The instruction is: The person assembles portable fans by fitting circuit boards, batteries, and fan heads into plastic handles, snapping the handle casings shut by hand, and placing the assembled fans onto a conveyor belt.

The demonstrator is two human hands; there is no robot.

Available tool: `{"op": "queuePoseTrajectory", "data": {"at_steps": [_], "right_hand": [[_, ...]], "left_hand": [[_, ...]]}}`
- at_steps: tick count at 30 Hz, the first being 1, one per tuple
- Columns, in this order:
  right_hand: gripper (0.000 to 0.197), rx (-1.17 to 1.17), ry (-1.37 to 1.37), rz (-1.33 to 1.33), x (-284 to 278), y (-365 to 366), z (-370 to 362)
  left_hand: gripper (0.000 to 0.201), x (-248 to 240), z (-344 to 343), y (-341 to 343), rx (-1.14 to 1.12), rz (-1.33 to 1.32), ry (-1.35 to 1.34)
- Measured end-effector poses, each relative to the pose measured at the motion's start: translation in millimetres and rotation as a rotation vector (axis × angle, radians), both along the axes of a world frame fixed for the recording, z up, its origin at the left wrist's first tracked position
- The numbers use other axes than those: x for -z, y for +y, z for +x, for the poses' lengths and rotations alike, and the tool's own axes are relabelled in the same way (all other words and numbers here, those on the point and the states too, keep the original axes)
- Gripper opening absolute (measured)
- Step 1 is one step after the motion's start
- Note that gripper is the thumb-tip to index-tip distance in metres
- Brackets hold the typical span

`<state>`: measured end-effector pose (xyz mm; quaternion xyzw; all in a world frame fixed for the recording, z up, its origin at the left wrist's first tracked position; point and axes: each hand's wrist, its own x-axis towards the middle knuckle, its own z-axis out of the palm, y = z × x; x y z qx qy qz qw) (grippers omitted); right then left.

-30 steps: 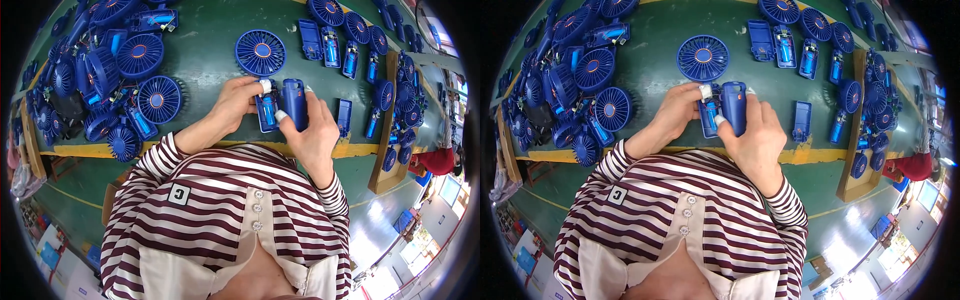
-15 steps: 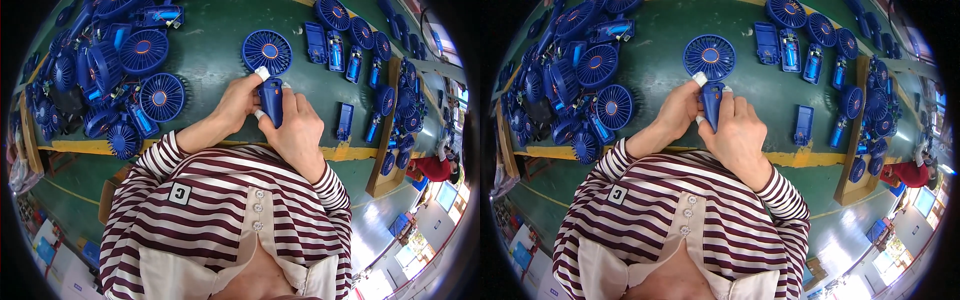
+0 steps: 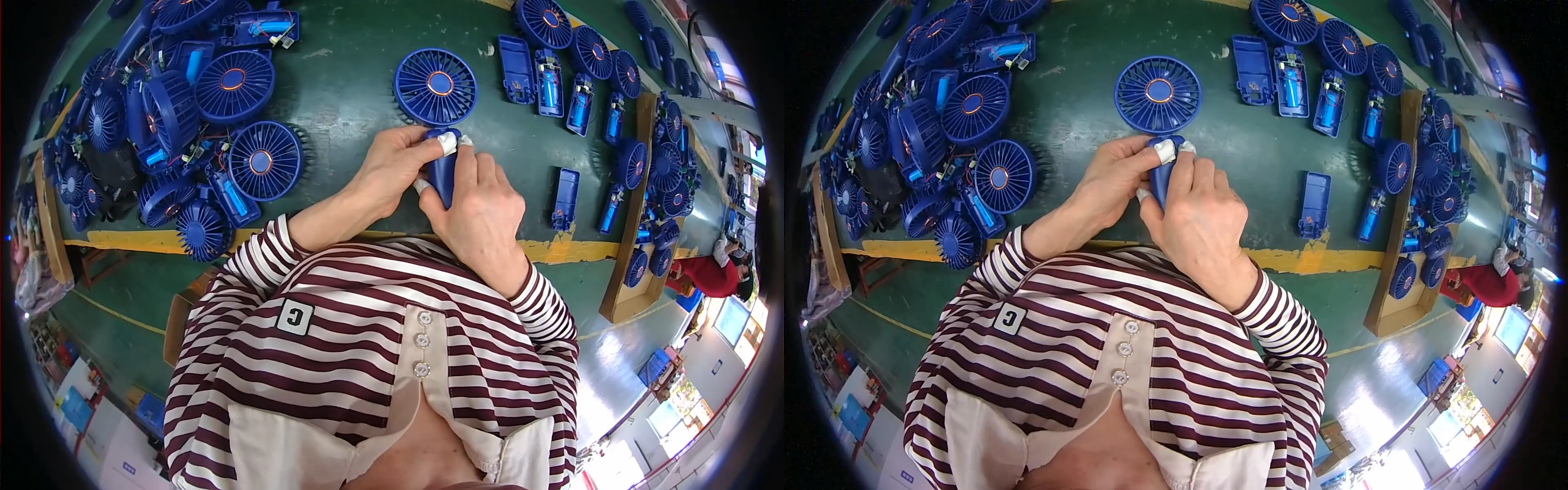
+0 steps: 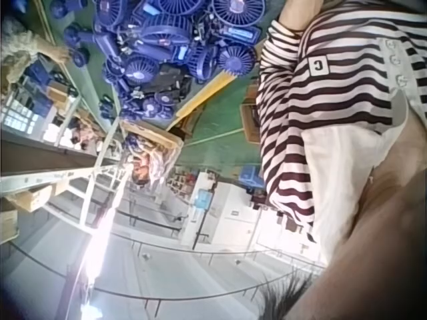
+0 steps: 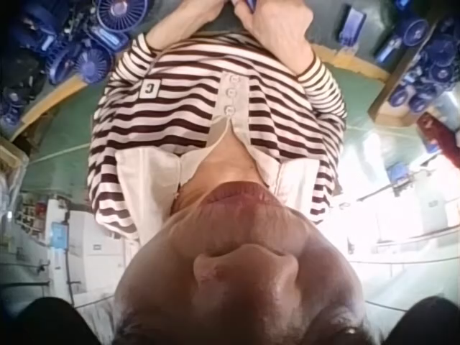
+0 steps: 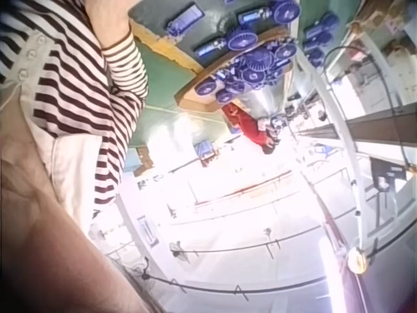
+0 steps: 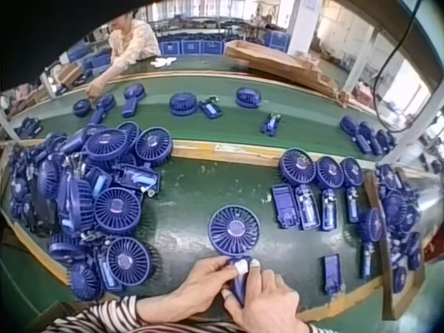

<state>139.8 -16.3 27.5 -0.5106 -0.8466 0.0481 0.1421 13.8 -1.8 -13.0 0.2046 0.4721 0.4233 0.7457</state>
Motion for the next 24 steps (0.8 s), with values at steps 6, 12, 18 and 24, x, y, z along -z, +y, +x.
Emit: {"op": "queuePoseTrajectory", "data": {"at_steps": [6, 12, 18, 24], "right_hand": [[0.056, -0.007, -0.040, 0.030, 0.7, -0.2, -1.9], [0.053, -0.008, 0.176, 0.003, 4.1, -0.2, 8.5], [0.037, 0.339, 0.825, -0.724, 10.8, 4.9, 15.8], [0.031, 0.332, 1.053, -1.107, 9.8, 10.3, 9.6]], "left_hand": [[0.022, -1.6, -0.6, 2.1, -0.001, -0.026, -0.003], [0.022, -4.5, -2.6, 3.9, -0.032, -0.076, -0.082], [0.028, -0.3, -7.9, 7.6, -0.034, 0.085, -0.155], [0.033, -3.1, -10.7, 3.2, 0.053, 0.167, -0.183]]}}
